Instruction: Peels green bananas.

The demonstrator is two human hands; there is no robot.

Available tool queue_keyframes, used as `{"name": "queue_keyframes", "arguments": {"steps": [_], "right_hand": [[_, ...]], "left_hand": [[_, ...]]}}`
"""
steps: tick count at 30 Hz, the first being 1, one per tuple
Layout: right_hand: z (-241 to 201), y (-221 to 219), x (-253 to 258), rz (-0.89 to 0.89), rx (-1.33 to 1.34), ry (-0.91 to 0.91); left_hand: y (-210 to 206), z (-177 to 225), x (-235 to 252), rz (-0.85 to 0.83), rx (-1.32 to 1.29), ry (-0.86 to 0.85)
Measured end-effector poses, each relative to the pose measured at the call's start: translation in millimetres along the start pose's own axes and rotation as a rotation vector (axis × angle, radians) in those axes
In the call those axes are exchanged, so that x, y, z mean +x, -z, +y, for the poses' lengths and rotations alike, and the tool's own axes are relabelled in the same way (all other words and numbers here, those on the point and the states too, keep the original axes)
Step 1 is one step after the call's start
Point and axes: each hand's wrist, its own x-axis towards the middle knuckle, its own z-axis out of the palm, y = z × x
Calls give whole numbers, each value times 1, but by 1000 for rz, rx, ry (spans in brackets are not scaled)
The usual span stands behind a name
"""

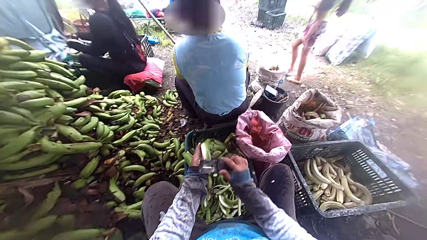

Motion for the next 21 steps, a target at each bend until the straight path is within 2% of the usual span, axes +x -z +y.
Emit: {"name": "queue_keyframes", "arguments": {"steps": [2, 4, 7, 9, 14, 16, 19, 21], "right_hand": [[1, -4, -11, 125, -76, 38], [4, -1, -8, 183, -125, 54], [0, 17, 14, 78, -65, -85], [1, 25, 28, 44, -32, -130], [4, 8, 25, 188, -103, 5], [0, 14, 35, 75, -73, -92], [2, 33, 73, -322, 81, -430], [24, 29, 85, -452, 270, -526]], "left_hand": [[-5, -2, 3, 12, -46, 72], [-12, -5, -3, 11, -19, 36], [-17, -11, -20, -164, -55, -138], [-16, -9, -26, -251, -68, -171], [-9, 4, -33, -197, 137, -224], [-7, 1, -35, -235, 199, -284], [9, 2, -40, -481, 550, -332], [20, 1, -44, -611, 711, -332]]}}
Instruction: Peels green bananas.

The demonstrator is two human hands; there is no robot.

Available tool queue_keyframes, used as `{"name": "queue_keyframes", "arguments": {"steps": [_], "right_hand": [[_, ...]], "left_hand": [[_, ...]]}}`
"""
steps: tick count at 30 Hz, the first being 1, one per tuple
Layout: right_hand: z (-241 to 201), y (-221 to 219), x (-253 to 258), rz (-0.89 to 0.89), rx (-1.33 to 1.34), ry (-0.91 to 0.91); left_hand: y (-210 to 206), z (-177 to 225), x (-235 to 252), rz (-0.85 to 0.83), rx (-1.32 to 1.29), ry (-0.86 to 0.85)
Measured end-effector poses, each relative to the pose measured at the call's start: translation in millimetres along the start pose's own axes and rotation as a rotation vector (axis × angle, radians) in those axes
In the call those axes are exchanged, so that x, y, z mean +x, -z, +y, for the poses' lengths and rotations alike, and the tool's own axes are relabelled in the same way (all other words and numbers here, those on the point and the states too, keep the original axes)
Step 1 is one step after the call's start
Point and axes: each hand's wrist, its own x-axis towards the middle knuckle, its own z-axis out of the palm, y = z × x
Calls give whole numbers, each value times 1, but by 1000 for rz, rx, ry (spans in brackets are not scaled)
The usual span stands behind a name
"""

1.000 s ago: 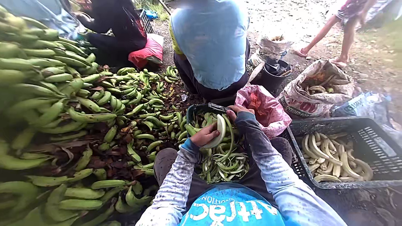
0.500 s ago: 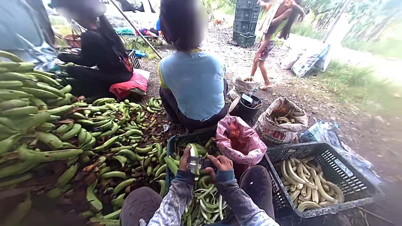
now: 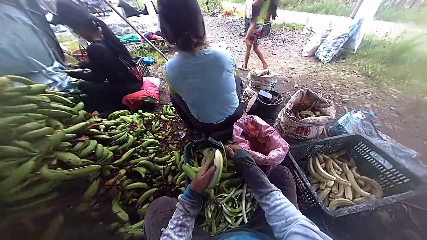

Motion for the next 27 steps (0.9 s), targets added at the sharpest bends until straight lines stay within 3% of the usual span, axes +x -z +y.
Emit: {"name": "queue_keyframes", "arguments": {"steps": [2, 4, 7, 11, 16, 19, 24, 27], "right_hand": [[8, 2, 4, -42, 103, 14], [20, 1, 9, -59, 128, 57], [28, 12, 17, -174, -60, 31], [30, 31, 23, -336, -212, 12], [38, 38, 9, -375, -351, -156], [37, 43, 1, -345, -280, -174], [43, 68, -5, -310, -198, -186], [76, 45, 21, -195, -134, -182]], "left_hand": [[5, -12, -3, 23, 4, 27], [9, -26, -3, 169, 23, 120], [13, -41, -6, 311, 206, 304], [20, -66, -9, 286, 505, 394], [21, -58, 0, 236, 668, 442], [30, -30, 13, 281, 468, 335], [33, 10, 41, 568, -410, 57], [13, 8, 47, 641, -280, 177]]}}
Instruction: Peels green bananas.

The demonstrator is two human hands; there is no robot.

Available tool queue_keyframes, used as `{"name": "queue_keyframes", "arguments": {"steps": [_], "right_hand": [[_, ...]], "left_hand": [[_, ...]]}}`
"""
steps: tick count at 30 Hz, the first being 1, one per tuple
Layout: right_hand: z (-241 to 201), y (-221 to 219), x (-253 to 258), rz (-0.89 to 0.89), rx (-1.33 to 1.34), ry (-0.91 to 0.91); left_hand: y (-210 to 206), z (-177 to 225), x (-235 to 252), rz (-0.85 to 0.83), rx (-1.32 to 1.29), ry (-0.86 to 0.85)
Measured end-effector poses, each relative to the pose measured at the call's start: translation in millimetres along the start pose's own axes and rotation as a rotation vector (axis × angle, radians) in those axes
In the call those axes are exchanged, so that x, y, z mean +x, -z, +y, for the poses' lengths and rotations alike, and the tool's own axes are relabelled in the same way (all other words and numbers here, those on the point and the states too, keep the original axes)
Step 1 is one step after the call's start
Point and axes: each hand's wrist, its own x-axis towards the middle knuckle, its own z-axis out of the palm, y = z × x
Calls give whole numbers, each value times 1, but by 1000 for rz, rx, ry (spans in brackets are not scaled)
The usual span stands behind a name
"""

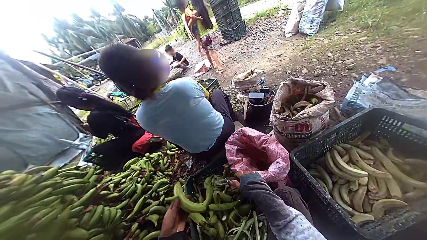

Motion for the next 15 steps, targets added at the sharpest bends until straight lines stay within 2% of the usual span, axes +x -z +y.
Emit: {"name": "queue_keyframes", "arguments": {"steps": [2, 3, 6, 10, 13, 15], "right_hand": [[20, -28, 30, 109, 69, 16], [23, -31, 34, 111, 70, 14], [9, -7, 11, -30, -5, -28], [14, -19, 18, 17, -5, -40], [-4, -5, -1, 23, -15, -63], [-8, -4, -1, 77, -2, -30]], "left_hand": [[-4, -22, -6, -22, 268, 53], [-4, -35, -8, -46, 352, 75], [-4, -52, -12, -90, 402, 141], [2, -27, -8, -55, 87, 183], [12, -2, -9, -101, -245, 168], [18, 4, -12, -123, -374, 155]]}}
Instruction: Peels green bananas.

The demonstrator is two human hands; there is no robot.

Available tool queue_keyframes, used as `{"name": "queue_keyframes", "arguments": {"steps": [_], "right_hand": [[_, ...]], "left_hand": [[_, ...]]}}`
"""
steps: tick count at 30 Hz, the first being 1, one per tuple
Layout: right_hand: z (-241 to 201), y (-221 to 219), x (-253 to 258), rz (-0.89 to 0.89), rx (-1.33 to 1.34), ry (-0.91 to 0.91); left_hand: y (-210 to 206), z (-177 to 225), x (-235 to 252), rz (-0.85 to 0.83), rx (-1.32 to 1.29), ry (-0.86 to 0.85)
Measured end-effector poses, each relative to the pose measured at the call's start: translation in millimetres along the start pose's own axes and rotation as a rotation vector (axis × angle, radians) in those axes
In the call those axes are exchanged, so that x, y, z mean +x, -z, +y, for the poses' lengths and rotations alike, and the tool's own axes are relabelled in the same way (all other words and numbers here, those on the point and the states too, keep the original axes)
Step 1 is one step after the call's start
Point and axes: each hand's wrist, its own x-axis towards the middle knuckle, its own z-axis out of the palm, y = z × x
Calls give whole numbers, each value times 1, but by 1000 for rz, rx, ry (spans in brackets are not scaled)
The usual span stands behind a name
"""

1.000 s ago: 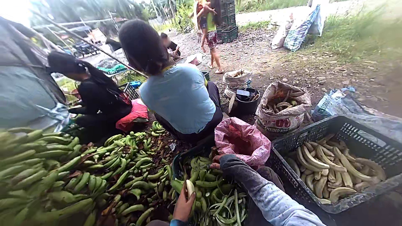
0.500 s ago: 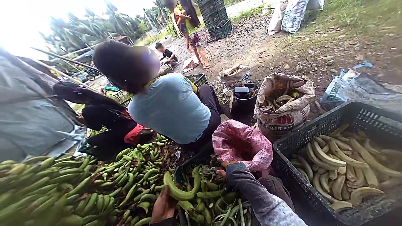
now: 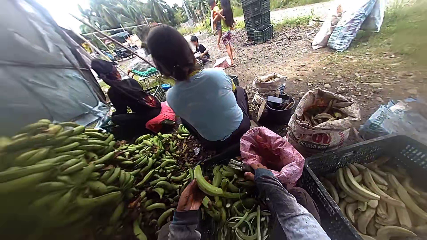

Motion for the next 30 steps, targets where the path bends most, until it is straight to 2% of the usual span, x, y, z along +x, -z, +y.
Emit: {"name": "queue_keyframes", "arguments": {"steps": [2, 4, 7, 8, 10, 13, 16, 18, 19, 20, 23, 25, 26, 28, 30], "right_hand": [[-5, 1, -1, 16, -56, 83], [-7, -7, 4, 34, -102, 240], [5, -47, 19, 149, -83, 577], [4, -60, 19, 140, -83, 630], [-10, -76, 4, 34, -129, 590], [-21, -98, -10, 32, -112, 445], [-31, -99, -13, 152, 102, 303], [-43, -86, -18, 230, 174, 276], [-48, -78, -24, 227, 155, 293], [-48, -76, -28, 259, 103, 388], [-36, -94, -16, 428, -55, 779], [-31, -107, -19, 482, -123, 889], [-30, -107, -28, 459, -154, 906], [-29, -104, -51, 410, -212, 896], [-26, -105, -64, 475, -252, 900]], "left_hand": [[5, -3, -5, 23, -43, 1], [10, -15, -9, 122, -23, 48], [29, -47, -10, 254, -31, 168], [35, -57, -12, 268, -67, 202], [43, -69, -16, 271, -131, 273], [45, -68, -16, 203, -184, 352], [35, -52, -14, 115, -213, 363], [30, -44, -8, 45, -208, 350], [29, -43, -6, 15, -210, 338], [27, -42, -4, 7, -207, 324], [16, -44, -13, -13, -199, 172], [6, -39, -19, 22, -184, 86], [11, -38, -17, -20, -166, 83], [23, -36, -6, -69, -236, 227], [26, -29, 4, -29, -286, 429]]}}
